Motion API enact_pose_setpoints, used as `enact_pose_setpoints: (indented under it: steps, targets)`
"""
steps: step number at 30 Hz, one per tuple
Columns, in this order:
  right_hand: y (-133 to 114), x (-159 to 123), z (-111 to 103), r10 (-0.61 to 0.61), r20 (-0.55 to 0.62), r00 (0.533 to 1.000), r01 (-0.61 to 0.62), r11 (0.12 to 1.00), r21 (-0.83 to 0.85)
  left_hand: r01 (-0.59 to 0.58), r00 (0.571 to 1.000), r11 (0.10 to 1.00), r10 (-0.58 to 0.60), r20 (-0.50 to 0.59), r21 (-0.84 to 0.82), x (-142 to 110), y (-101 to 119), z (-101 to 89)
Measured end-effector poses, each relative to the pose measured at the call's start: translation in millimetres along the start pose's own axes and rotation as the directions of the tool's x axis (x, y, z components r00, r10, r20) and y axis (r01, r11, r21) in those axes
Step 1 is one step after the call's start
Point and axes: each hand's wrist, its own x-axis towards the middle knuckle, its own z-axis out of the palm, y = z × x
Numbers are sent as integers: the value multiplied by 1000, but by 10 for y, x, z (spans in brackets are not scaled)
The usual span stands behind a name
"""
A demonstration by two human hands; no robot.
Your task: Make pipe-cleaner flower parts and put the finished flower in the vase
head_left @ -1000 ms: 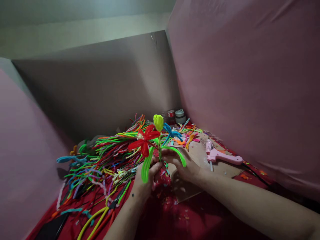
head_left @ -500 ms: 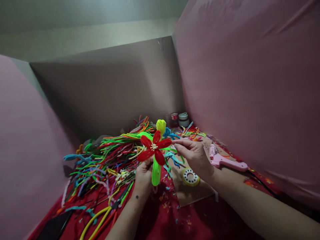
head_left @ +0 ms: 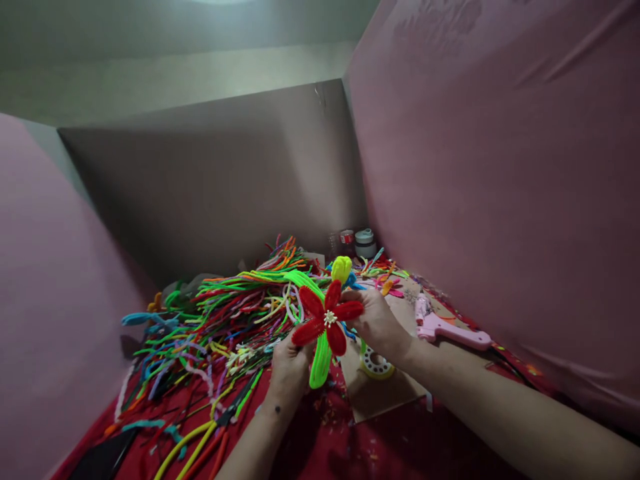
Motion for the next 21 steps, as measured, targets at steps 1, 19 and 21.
enact_pose_setpoints:
  steps: [1, 19, 21]
  targets:
    - [9, -2, 7, -10, -13, 1000, 10, 999, 36, -5, 1000, 1000, 5, 6, 5, -3, 7, 5]
    - [-501, 201, -77, -150, -181, 972, 115, 975, -192, -90, 995, 976, 98, -32, 198, -25, -112, 62]
    - [-602, 395, -129, -232, -195, 953, 155, 927, -341, -95, 995, 970, 95, 9, 224, -42, -104, 78]
